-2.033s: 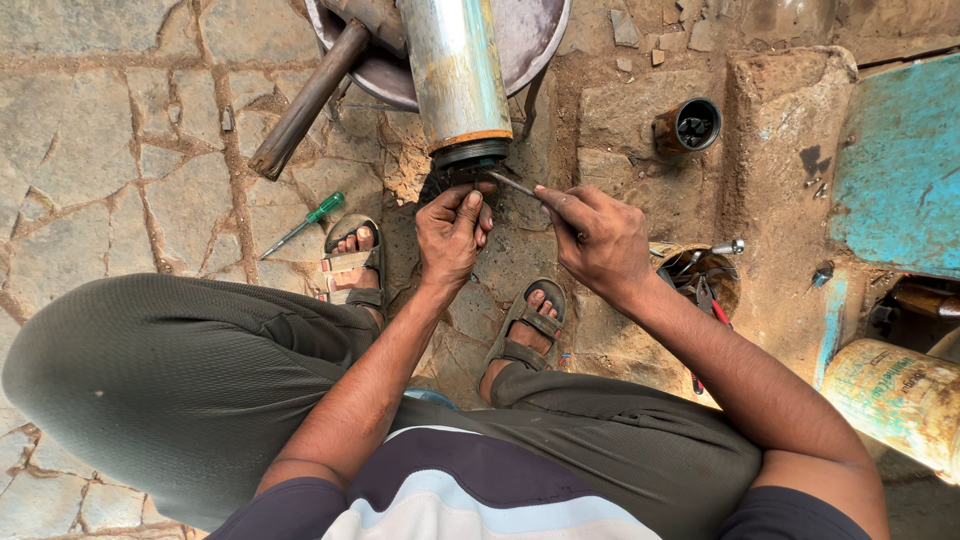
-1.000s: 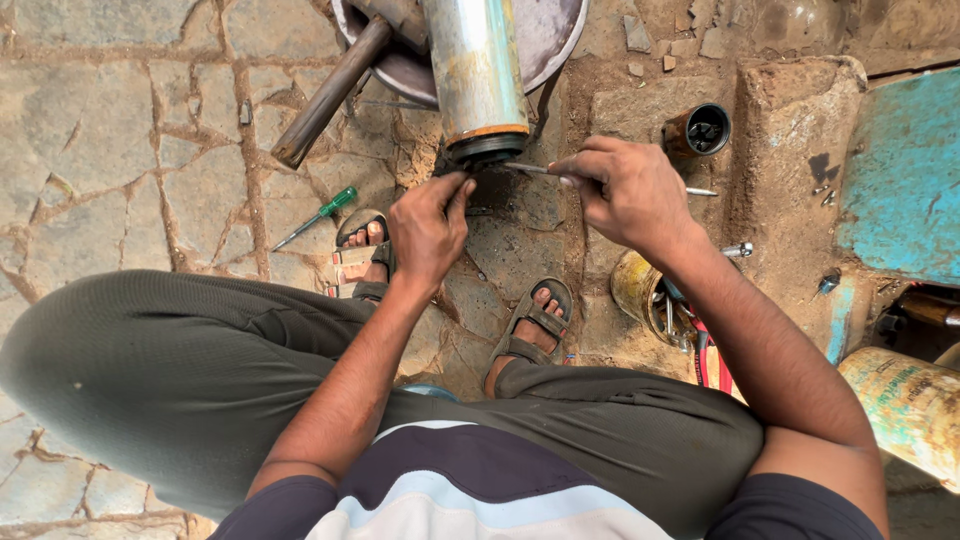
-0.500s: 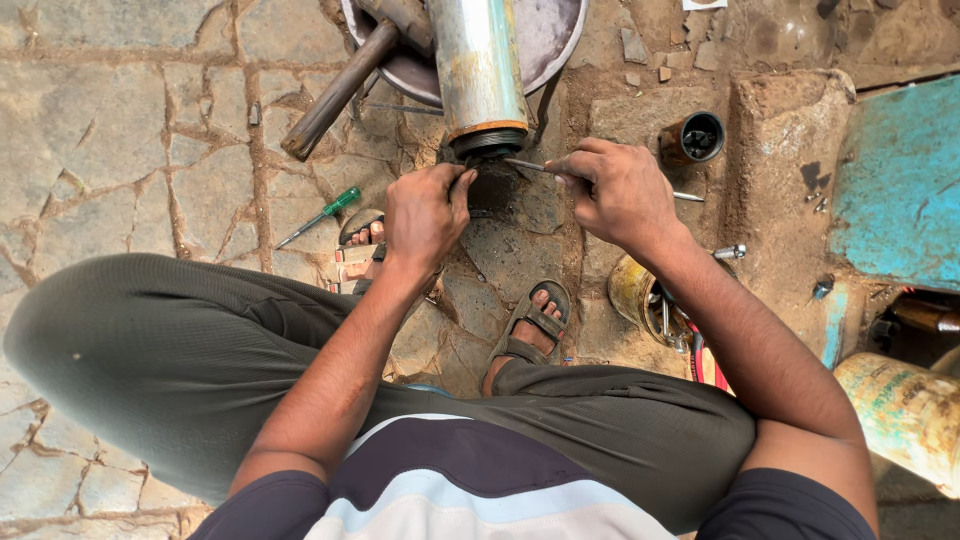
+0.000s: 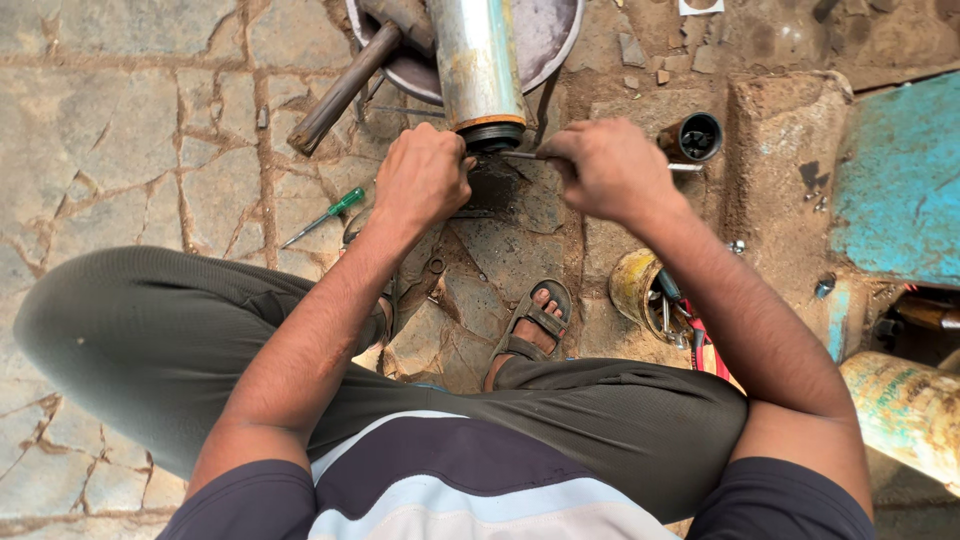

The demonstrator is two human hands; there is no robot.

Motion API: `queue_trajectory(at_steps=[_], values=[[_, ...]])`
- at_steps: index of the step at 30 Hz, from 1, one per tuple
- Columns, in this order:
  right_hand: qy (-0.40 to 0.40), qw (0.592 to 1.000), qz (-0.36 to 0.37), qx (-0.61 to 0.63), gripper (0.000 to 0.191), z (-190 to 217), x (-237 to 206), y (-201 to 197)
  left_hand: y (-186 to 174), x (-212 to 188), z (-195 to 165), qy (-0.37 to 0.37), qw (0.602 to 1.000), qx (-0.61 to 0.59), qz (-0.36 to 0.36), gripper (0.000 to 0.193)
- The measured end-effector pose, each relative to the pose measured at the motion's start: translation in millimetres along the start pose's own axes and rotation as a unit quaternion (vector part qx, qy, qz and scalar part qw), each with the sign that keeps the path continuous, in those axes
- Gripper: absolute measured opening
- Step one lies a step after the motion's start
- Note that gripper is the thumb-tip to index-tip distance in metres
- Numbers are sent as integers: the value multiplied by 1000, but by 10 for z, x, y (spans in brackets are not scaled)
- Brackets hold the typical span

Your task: The person sits on the ground and disassembles a metal pump motor assembly. They hammer a rusted end fitting to loosen it from the cylinder, pull the fitting off by hand, remove a black fan impeller from the shaft, then pry and scrape at the end cap with a screwdriver and work on the shaft with pliers.

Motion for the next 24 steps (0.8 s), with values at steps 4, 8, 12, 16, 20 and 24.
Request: queue_trajectory(at_steps=[4, 8, 12, 16, 20, 24], values=[[1, 999, -29, -18, 22, 111, -27, -51, -7, 7, 34, 25, 999, 13, -20, 23], [29, 998, -12, -51, 28, 94, 29, -83, 7, 3, 63, 27, 999, 5, -31, 22], [-2, 999, -34, -38, 28, 98, 35, -74, 78, -6, 145, -24, 999, -25, 23, 24], [-16, 998, -45, -46, 29, 66, 28, -35, 62, -36, 168, -24, 999, -44, 2, 26], [64, 991, 82, -78, 38, -112, 154, 80, 119, 15, 152, -17, 1000, -2, 22, 30], [73, 991, 108, -41, 26, -207, 316, 11, 107, 139, 89, 26, 997, 76, 20, 11]])
Point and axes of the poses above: each hand's wrist, its own x-axis towards the middle knuckle, its own y-axis out of the palm, z = x × y, the point moved 6 cm from there along x, towards the middle knuckle, and after that the axes turned 3 degrees about x, right-handed, at the moved point
